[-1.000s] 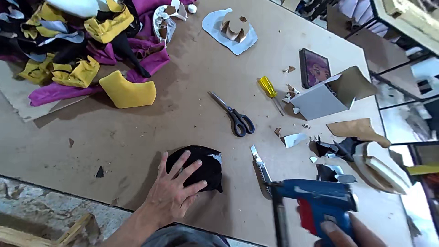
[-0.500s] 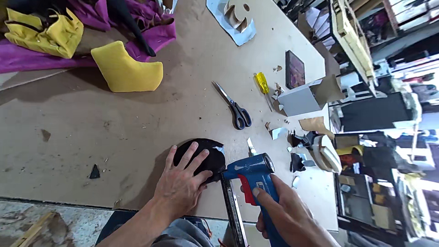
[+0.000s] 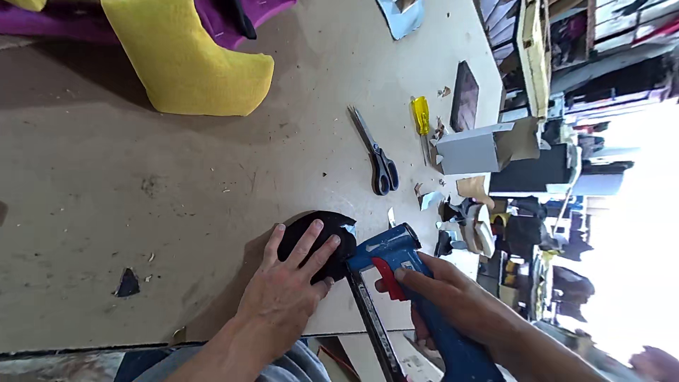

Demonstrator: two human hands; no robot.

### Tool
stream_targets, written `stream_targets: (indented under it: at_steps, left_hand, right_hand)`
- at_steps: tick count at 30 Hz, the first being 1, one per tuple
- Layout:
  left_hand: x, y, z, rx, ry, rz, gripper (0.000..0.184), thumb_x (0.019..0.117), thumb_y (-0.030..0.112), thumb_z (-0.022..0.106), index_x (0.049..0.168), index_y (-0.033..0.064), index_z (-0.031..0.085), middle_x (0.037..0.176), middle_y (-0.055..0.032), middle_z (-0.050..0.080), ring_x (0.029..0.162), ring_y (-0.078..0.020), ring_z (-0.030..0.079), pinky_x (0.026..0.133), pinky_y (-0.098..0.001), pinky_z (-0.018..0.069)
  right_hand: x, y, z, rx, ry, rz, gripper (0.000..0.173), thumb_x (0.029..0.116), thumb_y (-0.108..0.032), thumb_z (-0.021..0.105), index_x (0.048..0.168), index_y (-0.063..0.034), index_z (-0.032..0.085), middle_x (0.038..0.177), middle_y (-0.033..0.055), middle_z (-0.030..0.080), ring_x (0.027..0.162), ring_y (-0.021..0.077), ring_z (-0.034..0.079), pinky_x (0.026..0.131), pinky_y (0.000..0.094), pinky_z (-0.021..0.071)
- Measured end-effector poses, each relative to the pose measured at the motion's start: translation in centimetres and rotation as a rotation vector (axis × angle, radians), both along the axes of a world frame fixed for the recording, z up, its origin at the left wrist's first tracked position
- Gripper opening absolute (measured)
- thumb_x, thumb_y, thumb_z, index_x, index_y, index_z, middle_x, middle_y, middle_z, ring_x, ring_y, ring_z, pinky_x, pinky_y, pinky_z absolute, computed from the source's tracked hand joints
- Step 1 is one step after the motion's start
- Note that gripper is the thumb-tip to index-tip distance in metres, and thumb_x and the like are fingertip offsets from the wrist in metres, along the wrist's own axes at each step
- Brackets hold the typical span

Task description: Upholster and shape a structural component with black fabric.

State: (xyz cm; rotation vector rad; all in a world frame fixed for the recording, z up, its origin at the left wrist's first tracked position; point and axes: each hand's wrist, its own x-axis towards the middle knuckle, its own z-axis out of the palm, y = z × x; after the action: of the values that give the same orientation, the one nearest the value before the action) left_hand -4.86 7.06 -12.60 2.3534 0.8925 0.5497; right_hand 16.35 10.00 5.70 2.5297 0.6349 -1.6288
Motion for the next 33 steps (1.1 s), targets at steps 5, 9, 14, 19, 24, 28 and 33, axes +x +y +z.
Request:
stream_targets:
  at_steps: [5, 9, 14, 19, 24, 28, 33]
  left_hand:
    - [0.3, -0.1, 0.0, 0.014, 0.007, 0.003, 0.045, 0.0809, 0.011, 0.076, 0.117, 0.0382, 0.075, 0.165, 0.0038, 0.038, 0.156, -0.036, 0.024, 0.109, -0.0791, 0.0222]
    - [0.3, -0.2, 0.0, 0.029, 0.026, 0.006, 0.043, 0.0829, 0.013, 0.074, 0.118, 0.0377, 0.074, 0.165, 0.0035, 0.038, 0.156, -0.0365, 0.023, 0.108, -0.0784, 0.0235]
    - [0.4, -0.3, -0.2, 0.05, 0.026, 0.015, 0.032, 0.0953, 0.019, 0.062, 0.118, 0.0378, 0.073, 0.163, 0.0031, 0.04, 0.156, -0.037, 0.023, 0.109, -0.0781, 0.0225]
    - [0.3, -0.3, -0.1, 0.05, 0.036, 0.013, 0.037, 0.0905, 0.017, 0.067, 0.119, 0.0389, 0.073, 0.165, 0.0042, 0.038, 0.156, -0.0366, 0.022, 0.108, -0.0779, 0.0236]
    - [0.2, -0.5, 0.2, 0.042, 0.022, -0.001, 0.048, 0.0816, 0.014, 0.074, 0.121, 0.0414, 0.072, 0.163, 0.0059, 0.04, 0.156, -0.0388, 0.021, 0.108, -0.0803, 0.0217]
    - [1.1, -1.4, 0.4, 0.091, 0.011, 0.071, 0.042, 0.0826, 0.012, 0.069, 0.116, 0.0363, 0.074, 0.161, 0.0044, 0.044, 0.154, -0.038, 0.027, 0.107, -0.0816, 0.0216]
    - [2.3, -3.5, -0.1, 0.193, 0.053, 0.133, 0.039, 0.0984, 0.012, 0.056, 0.126, 0.0359, 0.071, 0.159, 0.0056, 0.047, 0.152, -0.0345, 0.032, 0.111, -0.078, 0.0213]
  right_hand:
    - [1.8, 1.6, -0.7, -0.119, 0.057, -0.067, 0.024, 0.1042, -0.026, 0.048, 0.124, -0.013, 0.052, 0.1, 0.0113, 0.075, 0.049, 0.0213, 0.066, 0.042, 0.0335, 0.0575]
    - [2.9, 2.8, -1.1, -0.212, 0.126, -0.078, 0.025, 0.1044, -0.028, 0.048, 0.125, -0.0147, 0.052, 0.104, 0.0121, 0.075, 0.051, 0.0212, 0.067, 0.044, 0.0319, 0.0578]
    - [2.9, 3.9, -1.2, -0.274, 0.154, -0.119, 0.021, 0.1065, -0.025, 0.048, 0.124, -0.0146, 0.053, 0.104, 0.0125, 0.075, 0.05, 0.0206, 0.067, 0.044, 0.0307, 0.0572]
    - [2.9, 4.1, -1.3, -0.294, 0.158, -0.113, 0.02, 0.1072, -0.026, 0.047, 0.123, -0.0142, 0.052, 0.1, 0.0121, 0.075, 0.05, 0.0198, 0.066, 0.044, 0.0308, 0.0571]
    - [3.1, 3.9, -0.9, -0.275, 0.166, -0.078, 0.02, 0.1095, -0.025, 0.046, 0.124, -0.0131, 0.052, 0.097, 0.0117, 0.074, 0.051, 0.0192, 0.066, 0.045, 0.0306, 0.0578]
    - [3.8, 2.8, 0.3, -0.15, 0.132, -0.042, 0.019, 0.1087, -0.022, 0.047, 0.124, -0.0124, 0.052, 0.1, 0.0118, 0.075, 0.053, 0.0222, 0.069, 0.046, 0.0329, 0.0595]
    - [3.2, 3.6, 1.3, -0.16, 0.064, -0.014, 0.019, 0.1094, -0.023, 0.047, 0.124, -0.013, 0.052, 0.099, 0.0128, 0.075, 0.053, 0.0255, 0.069, 0.047, 0.0357, 0.0604]
